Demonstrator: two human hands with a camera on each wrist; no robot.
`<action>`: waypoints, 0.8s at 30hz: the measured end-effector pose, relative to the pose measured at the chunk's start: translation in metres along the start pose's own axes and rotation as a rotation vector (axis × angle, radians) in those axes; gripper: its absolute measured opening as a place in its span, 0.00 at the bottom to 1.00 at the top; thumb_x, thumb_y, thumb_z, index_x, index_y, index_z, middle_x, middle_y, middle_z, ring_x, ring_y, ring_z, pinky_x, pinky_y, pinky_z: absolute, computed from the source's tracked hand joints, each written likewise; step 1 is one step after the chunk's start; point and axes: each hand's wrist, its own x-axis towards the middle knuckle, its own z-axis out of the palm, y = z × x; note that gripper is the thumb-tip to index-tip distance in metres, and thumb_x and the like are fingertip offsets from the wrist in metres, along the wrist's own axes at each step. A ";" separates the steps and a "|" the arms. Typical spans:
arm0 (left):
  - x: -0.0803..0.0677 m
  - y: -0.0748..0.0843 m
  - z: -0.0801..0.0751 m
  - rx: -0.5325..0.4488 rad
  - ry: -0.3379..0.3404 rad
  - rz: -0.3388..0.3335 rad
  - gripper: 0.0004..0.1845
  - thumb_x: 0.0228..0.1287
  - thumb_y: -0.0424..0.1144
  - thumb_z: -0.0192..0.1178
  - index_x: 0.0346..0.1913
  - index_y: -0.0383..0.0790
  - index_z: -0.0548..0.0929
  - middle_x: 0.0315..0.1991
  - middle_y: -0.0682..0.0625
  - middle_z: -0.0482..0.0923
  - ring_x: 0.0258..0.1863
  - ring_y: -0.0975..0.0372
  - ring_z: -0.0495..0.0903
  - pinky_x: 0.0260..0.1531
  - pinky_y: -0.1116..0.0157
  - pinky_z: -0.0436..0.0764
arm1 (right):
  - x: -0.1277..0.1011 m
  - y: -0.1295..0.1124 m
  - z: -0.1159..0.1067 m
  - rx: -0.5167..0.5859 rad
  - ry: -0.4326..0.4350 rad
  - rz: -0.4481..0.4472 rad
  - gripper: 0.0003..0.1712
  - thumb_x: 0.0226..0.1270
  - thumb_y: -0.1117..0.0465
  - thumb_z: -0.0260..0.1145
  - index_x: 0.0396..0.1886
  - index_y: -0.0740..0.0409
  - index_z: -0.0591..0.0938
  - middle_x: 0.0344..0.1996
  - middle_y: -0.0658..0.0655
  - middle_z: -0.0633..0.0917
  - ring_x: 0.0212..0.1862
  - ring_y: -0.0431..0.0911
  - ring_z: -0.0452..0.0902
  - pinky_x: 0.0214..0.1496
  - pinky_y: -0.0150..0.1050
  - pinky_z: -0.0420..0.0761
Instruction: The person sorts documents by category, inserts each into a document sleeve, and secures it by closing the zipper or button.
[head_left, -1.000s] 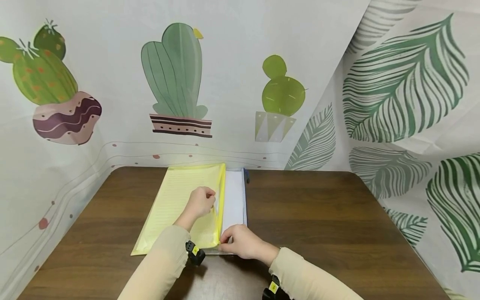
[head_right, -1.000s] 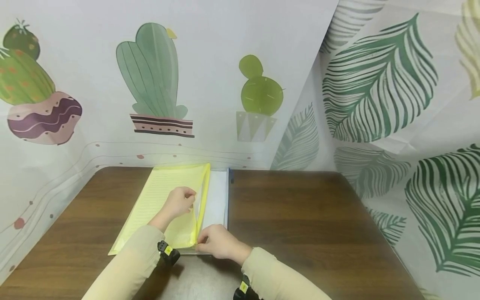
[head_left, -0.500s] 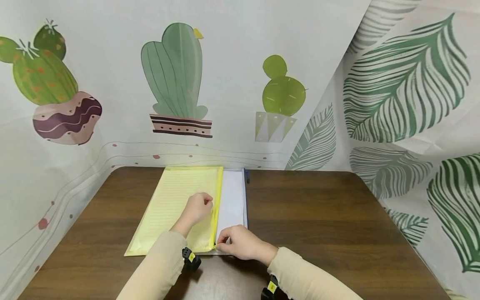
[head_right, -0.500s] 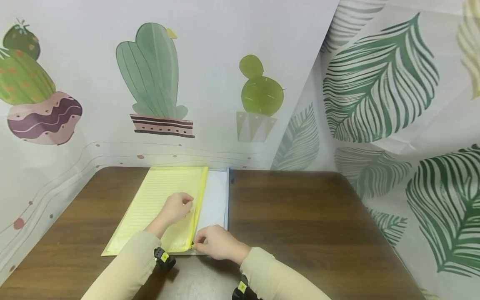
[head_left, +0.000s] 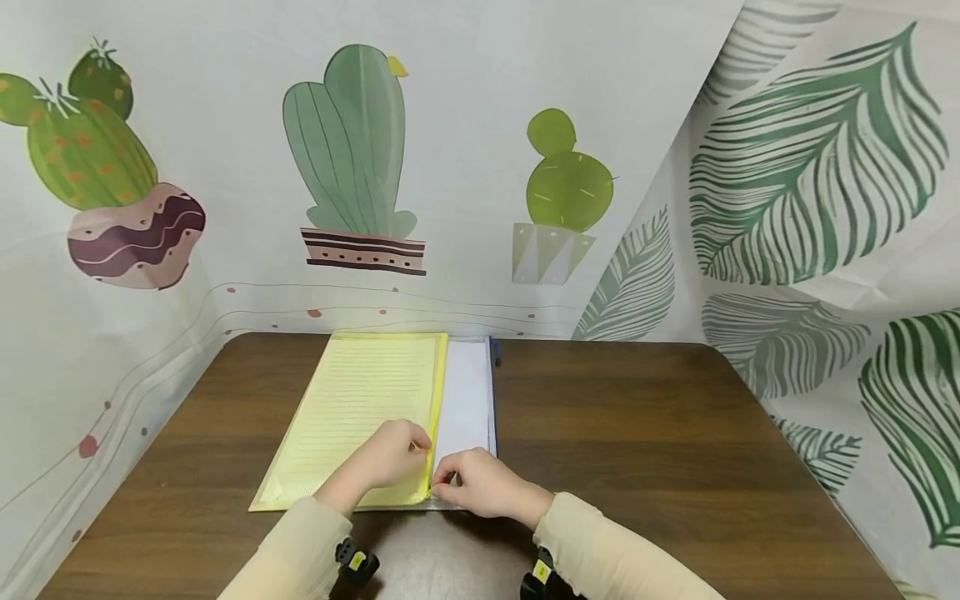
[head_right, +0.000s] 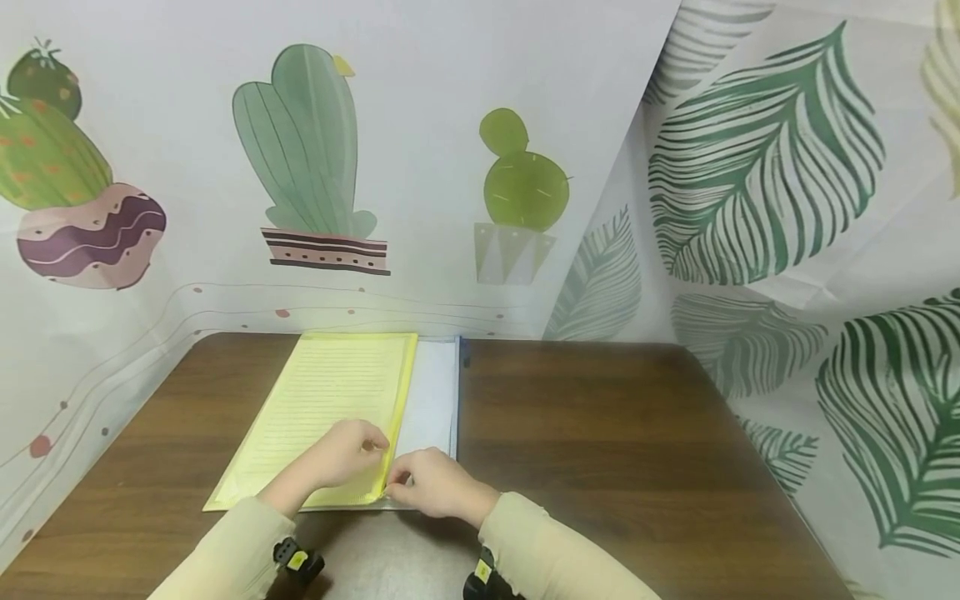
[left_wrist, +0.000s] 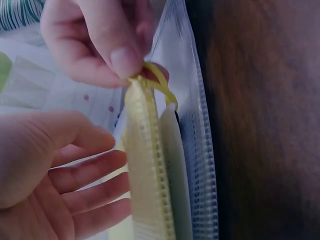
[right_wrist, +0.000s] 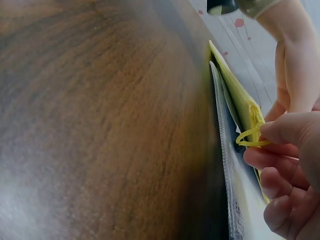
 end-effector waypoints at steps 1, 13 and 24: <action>-0.003 0.002 -0.001 0.006 -0.020 0.014 0.10 0.49 0.26 0.55 0.34 0.30 0.85 0.37 0.41 0.84 0.40 0.52 0.82 0.40 0.54 0.80 | 0.000 0.000 -0.001 0.005 0.001 -0.003 0.04 0.61 0.60 0.65 0.28 0.52 0.84 0.24 0.42 0.84 0.21 0.27 0.67 0.29 0.20 0.70; -0.032 0.024 -0.004 0.171 -0.083 0.025 0.19 0.42 0.33 0.61 0.10 0.48 0.61 0.10 0.61 0.53 0.12 0.69 0.53 0.12 0.72 0.54 | 0.004 0.000 -0.001 0.024 0.023 0.009 0.05 0.60 0.61 0.65 0.26 0.52 0.83 0.22 0.42 0.83 0.21 0.27 0.66 0.25 0.21 0.68; -0.041 0.023 0.007 0.355 0.038 0.060 0.18 0.45 0.35 0.64 0.10 0.47 0.65 0.10 0.58 0.63 0.14 0.67 0.60 0.14 0.68 0.65 | 0.009 -0.002 0.002 0.016 0.048 0.000 0.05 0.60 0.60 0.65 0.26 0.52 0.83 0.22 0.43 0.83 0.22 0.27 0.67 0.26 0.20 0.68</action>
